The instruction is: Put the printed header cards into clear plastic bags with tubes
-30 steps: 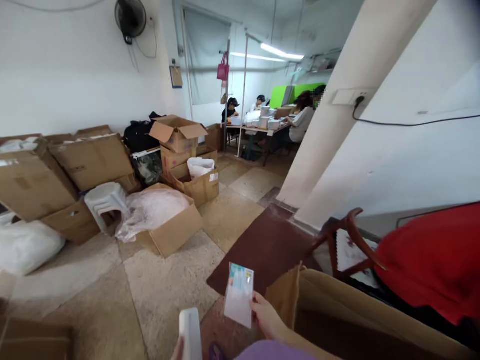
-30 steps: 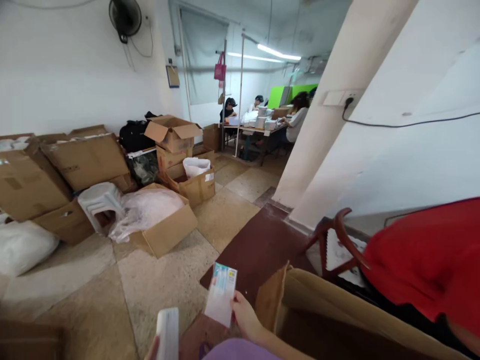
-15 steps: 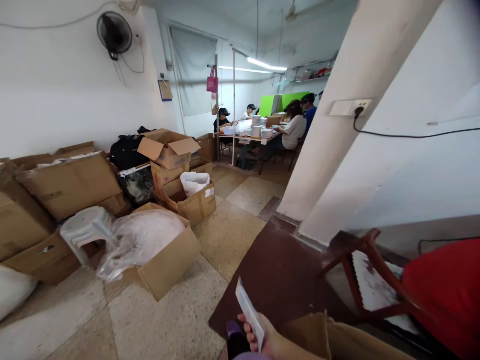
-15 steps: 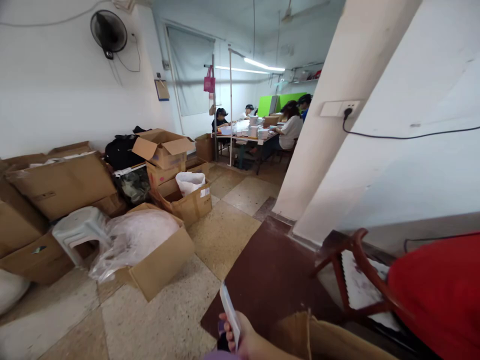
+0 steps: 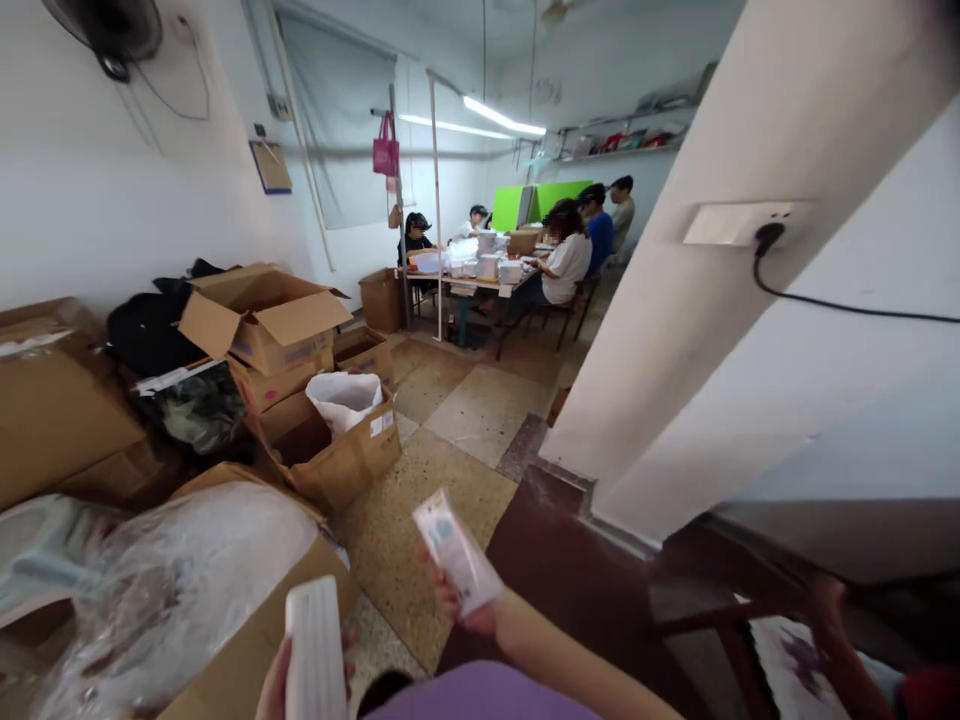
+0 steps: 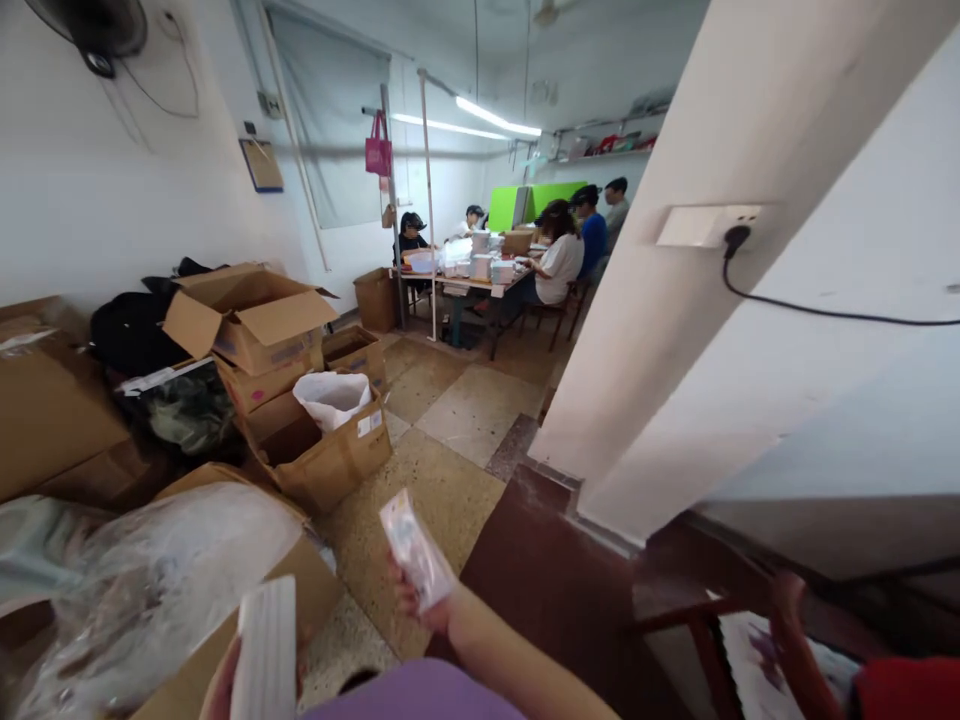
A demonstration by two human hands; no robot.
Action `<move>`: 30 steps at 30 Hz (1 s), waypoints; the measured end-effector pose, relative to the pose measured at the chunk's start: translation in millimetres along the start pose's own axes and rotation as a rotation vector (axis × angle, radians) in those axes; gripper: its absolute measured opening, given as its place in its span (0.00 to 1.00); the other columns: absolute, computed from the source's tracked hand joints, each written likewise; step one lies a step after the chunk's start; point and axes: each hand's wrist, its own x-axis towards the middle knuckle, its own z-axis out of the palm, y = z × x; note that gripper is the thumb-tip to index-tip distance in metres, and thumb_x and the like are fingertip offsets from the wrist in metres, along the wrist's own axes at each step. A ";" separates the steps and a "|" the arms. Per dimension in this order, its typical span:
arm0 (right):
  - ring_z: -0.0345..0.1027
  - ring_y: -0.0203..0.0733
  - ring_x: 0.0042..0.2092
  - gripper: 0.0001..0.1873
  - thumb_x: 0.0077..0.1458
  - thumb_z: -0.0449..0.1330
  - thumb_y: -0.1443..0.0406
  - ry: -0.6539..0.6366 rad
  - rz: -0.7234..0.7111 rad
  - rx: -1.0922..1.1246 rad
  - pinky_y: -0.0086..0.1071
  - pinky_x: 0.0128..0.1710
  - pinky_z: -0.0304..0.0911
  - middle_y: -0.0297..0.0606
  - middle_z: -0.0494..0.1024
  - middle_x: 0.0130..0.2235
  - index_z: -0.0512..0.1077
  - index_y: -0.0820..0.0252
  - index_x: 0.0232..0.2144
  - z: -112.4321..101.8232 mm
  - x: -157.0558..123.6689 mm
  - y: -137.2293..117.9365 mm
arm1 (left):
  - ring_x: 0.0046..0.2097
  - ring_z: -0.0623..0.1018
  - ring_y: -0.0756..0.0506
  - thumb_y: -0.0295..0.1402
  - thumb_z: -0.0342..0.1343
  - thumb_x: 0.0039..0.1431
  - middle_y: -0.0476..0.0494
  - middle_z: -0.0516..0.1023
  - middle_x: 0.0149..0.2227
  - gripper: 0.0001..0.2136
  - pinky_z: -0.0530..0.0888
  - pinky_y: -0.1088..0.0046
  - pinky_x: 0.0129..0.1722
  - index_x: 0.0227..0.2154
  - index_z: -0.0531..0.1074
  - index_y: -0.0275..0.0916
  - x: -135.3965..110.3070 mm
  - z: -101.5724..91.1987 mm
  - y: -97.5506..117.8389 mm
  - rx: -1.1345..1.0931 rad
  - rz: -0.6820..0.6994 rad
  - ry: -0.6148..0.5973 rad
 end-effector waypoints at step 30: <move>0.68 0.36 0.23 0.05 0.45 0.59 0.66 0.741 -0.862 0.243 0.27 0.22 0.63 0.32 0.74 0.22 0.69 0.62 0.28 -234.4 255.3 -659.6 | 0.30 0.79 0.40 0.52 0.40 0.58 0.38 0.78 0.31 0.28 0.75 0.65 0.29 0.52 0.67 0.37 480.4 673.8 218.6 0.651 -0.151 -0.331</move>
